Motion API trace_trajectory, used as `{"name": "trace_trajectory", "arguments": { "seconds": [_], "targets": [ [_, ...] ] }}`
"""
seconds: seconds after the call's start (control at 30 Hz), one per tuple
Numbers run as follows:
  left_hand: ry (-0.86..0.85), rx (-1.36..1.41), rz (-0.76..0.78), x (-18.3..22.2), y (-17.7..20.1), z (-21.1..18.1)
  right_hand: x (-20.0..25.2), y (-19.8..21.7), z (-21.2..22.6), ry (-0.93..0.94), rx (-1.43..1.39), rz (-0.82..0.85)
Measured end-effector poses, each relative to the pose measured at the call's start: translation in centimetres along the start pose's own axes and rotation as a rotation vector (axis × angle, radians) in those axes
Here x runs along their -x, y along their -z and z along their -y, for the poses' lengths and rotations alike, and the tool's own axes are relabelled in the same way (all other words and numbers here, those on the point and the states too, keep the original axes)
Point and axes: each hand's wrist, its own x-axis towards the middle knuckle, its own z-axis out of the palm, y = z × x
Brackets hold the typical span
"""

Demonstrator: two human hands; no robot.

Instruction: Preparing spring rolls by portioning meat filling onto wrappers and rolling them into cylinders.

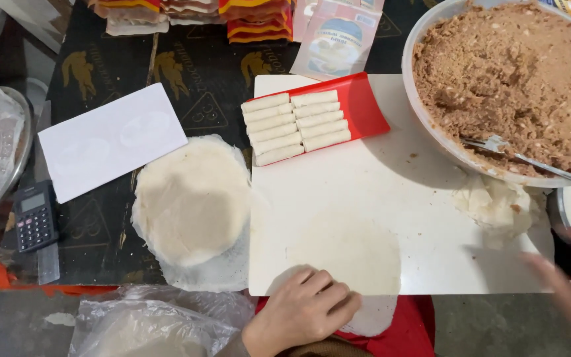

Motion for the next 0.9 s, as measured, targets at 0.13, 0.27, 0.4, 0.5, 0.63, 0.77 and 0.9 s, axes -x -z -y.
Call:
{"name": "trace_trajectory", "arguments": {
  "seconds": [0.13, 0.27, 0.4, 0.5, 0.63, 0.77, 0.9],
  "targets": [
    [-0.020, 0.002, -0.024, 1.0, -0.7, 0.0, -2.2, -2.1, 9.8, 0.489, -0.272, 0.085],
    [0.005, 0.012, -0.040, 0.9, -0.2, 0.0, -5.6, -2.1, 16.8, 0.647, -0.081, 0.265],
    [-0.016, 0.027, -0.132, 0.8, -0.7, 0.4, -7.0, -3.3, 19.3, 0.696, 0.043, 0.291],
    [-0.010, 0.060, -0.150, 0.8, -0.9, 0.6, -7.3, -4.1, 19.7, 0.799, 0.102, 0.173],
    [0.028, 0.073, -0.154, 0.7, -0.7, 0.3, -10.2, -1.4, 20.4, 0.337, -0.004, 0.713],
    [0.001, 0.079, -0.161, 0.7, -0.7, 0.4, -6.1, -4.5, 21.5, 0.730, 0.121, 0.154],
    [-0.003, 0.045, -0.147, 0.9, -1.0, 0.3, -5.4, -2.9, 20.7, 0.700, -0.027, 0.242]
  ]
}}
